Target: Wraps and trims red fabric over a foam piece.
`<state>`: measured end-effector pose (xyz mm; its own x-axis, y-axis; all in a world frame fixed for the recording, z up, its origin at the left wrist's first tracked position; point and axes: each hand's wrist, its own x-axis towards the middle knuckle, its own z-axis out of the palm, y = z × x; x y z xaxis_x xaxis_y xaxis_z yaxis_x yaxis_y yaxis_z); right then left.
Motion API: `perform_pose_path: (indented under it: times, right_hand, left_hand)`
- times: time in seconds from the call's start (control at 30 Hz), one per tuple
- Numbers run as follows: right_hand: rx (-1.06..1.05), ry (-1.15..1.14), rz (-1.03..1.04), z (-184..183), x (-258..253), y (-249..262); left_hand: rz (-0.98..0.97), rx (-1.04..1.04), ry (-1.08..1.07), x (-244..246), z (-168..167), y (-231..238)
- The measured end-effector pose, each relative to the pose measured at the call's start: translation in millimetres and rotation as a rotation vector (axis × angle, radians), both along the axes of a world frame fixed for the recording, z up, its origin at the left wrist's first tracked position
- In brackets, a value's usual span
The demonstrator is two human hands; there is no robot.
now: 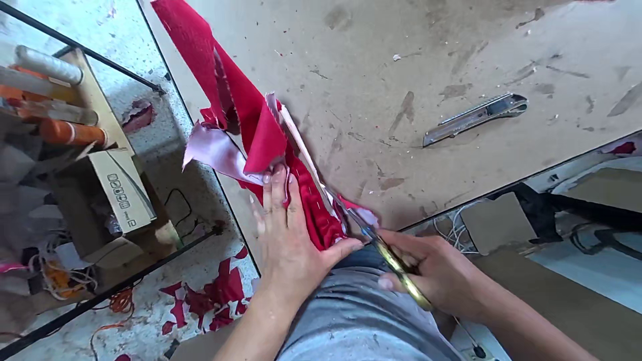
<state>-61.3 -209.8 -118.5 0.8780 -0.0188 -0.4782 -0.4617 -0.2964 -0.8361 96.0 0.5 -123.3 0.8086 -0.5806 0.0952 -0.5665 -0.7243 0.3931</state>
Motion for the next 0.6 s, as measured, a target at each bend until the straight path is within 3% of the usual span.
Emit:
perform_pose_path:
  times: [0.13,0.27,0.43,0.6]
  right_hand:
    - [0.257,0.236,0.155,3,-24,-37]
    - [0.344,0.214,0.302,-1,-11,-50]
    - [0.194,-0.049,0.33,-15,2,-41]
    - [-0.099,-0.283,0.346,-26,-10,-37]
  left_hand:
    - [0.036,0.083,0.012,-9,8,-6]
    - [0.057,0.012,0.153,-4,17,1]
    - [0.093,-0.273,0.368,-2,7,23]
    - [0.084,-0.35,0.378,-6,0,29]
